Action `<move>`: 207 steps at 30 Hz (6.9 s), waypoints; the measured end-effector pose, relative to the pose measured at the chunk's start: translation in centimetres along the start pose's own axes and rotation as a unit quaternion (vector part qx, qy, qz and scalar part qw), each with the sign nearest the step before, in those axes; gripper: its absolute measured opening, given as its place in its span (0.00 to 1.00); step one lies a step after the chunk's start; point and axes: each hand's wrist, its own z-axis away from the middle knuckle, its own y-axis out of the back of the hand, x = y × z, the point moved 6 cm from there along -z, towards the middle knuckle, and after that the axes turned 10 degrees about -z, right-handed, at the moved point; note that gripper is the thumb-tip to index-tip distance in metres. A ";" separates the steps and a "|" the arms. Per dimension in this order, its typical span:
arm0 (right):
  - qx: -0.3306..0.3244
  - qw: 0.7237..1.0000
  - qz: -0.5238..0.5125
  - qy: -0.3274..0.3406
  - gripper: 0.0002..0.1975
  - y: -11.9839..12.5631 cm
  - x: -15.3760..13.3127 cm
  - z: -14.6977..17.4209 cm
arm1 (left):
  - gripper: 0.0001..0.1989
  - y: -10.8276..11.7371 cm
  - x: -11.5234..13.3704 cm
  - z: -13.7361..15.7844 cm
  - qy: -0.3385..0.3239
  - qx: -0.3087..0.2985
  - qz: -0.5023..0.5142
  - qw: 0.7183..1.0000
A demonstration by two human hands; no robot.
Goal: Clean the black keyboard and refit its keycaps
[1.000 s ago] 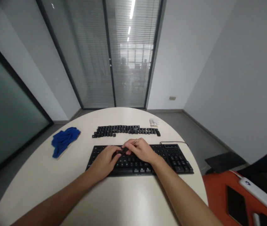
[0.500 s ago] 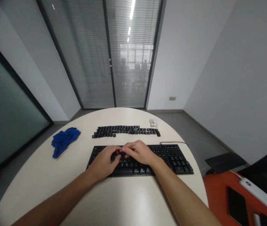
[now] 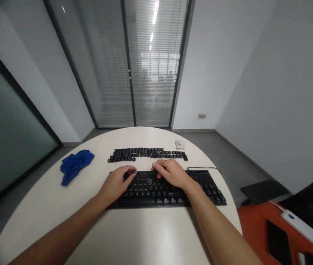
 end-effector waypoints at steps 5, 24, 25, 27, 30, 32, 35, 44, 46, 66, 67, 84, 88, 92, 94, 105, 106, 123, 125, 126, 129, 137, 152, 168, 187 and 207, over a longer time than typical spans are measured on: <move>-0.004 0.999 0.047 0.005 0.25 0.3 0.2 0.0 | 0.10 1.2 -1.1 -1.4 0.016 0.024 -0.014 0.999; -0.020 0.995 0.098 0.006 0.23 0.3 -0.3 0.3 | 0.11 -1.4 -0.8 -8.1 -0.111 -0.014 -0.133 0.985; -0.019 0.995 0.099 0.004 0.23 0.3 -0.3 0.3 | 0.11 -1.6 -0.8 -8.2 -0.114 -0.014 -0.134 0.984; -0.018 0.995 0.102 0.000 0.23 0.4 -0.1 0.3 | 0.11 -2.0 -0.9 -8.4 -0.119 -0.015 -0.137 0.983; -0.021 0.994 0.108 -0.001 0.24 0.3 -0.1 0.3 | 0.11 -2.5 -1.2 -8.5 -0.125 -0.019 -0.146 0.981; -0.023 0.994 0.108 0.003 0.24 0.3 -0.2 0.3 | 0.11 -2.9 -1.5 -8.5 -0.127 -0.025 -0.152 0.980; -0.024 0.994 0.109 0.010 0.25 0.2 -0.3 0.3 | 0.11 -3.3 -1.9 -8.5 -0.128 -0.033 -0.160 0.978; -0.024 0.993 0.114 -0.004 0.23 0.2 -0.3 0.2 | 0.09 -3.2 -1.9 -8.4 -0.131 -0.030 -0.181 0.974; -0.025 0.993 0.114 -0.009 0.23 0.2 -0.3 0.2 | 0.08 -3.2 -1.8 -8.4 -0.130 -0.029 -0.187 0.973; -0.025 0.993 0.111 -0.014 0.23 0.1 -0.1 0.2 | 0.11 -2.0 -1.9 -7.6 -0.097 -0.010 -0.217 0.971; -0.024 0.994 0.110 -0.014 0.23 0.1 0.0 0.2 | 0.11 -1.9 -1.8 -7.4 -0.096 -0.010 -0.216 0.972; 0.013 0.995 0.097 -0.026 0.26 0.8 -0.2 0.1 | 0.14 -2.3 3.7 0.4 -0.142 -0.059 -0.053 0.987; 0.001 0.994 0.104 -0.018 0.27 0.1 -0.6 0.1 | 0.15 -2.3 2.9 0.8 -0.140 -0.064 -0.047 0.987; -0.010 0.995 0.103 -0.014 0.26 -0.7 -1.2 0.0 | 0.17 -1.8 2.4 0.4 -0.132 -0.071 -0.050 0.987; -0.017 0.994 0.104 -0.010 0.25 -0.9 -1.4 0.0 | 0.16 -1.6 2.3 0.4 -0.132 -0.073 -0.055 0.987; -0.037 0.994 0.097 0.018 0.25 -2.7 -2.6 -0.2 | 0.17 -1.4 1.6 0.8 -0.146 -0.059 -0.031 0.987; -0.041 0.994 0.103 0.018 0.25 -2.9 -2.6 -0.2 | 0.17 -1.4 1.6 0.9 -0.147 -0.060 -0.032 0.987; -0.048 0.985 0.161 0.035 0.27 -3.4 -2.8 0.0 | 0.17 -1.2 1.9 1.0 -0.142 -0.061 -0.034 0.987; -0.041 0.985 0.164 0.031 0.27 -3.4 -2.8 -0.1 | 0.17 -1.3 1.8 1.0 -0.142 -0.060 -0.032 0.988; -0.039 0.985 0.165 0.030 0.27 -3.3 -2.7 -0.1 | 0.17 -1.3 1.8 1.0 -0.142 -0.059 -0.032 0.988; -0.034 0.984 0.171 0.026 0.28 -3.3 -2.6 0.0 | 0.17 -1.3 1.9 0.9 -0.143 -0.056 -0.032 0.988; -0.089 0.979 0.179 0.046 0.23 -4.2 -3.4 0.0 | 0.15 -1.3 2.0 1.0 -0.146 -0.056 -0.039 0.987; -0.087 0.995 0.033 0.024 0.25 -2.6 -2.1 0.1 | 0.10 -0.8 3.3 1.4 -0.200 -0.072 0.003 0.977; -0.074 0.995 -0.051 -0.043 0.25 -1.9 -0.5 0.1 | 0.08 -1.1 3.7 1.8 -0.174 -0.058 -0.041 0.982; 0.013 0.994 -0.107 0.014 0.29 -1.3 -0.9 -0.2 | 0.04 -1.0 3.4 1.3 -0.155 -0.065 0.066 0.984; 0.056 0.990 -0.126 -0.033 0.30 -1.2 -0.1 -0.2 | 0.10 -0.4 3.0 1.1 -0.107 -0.059 0.121 0.985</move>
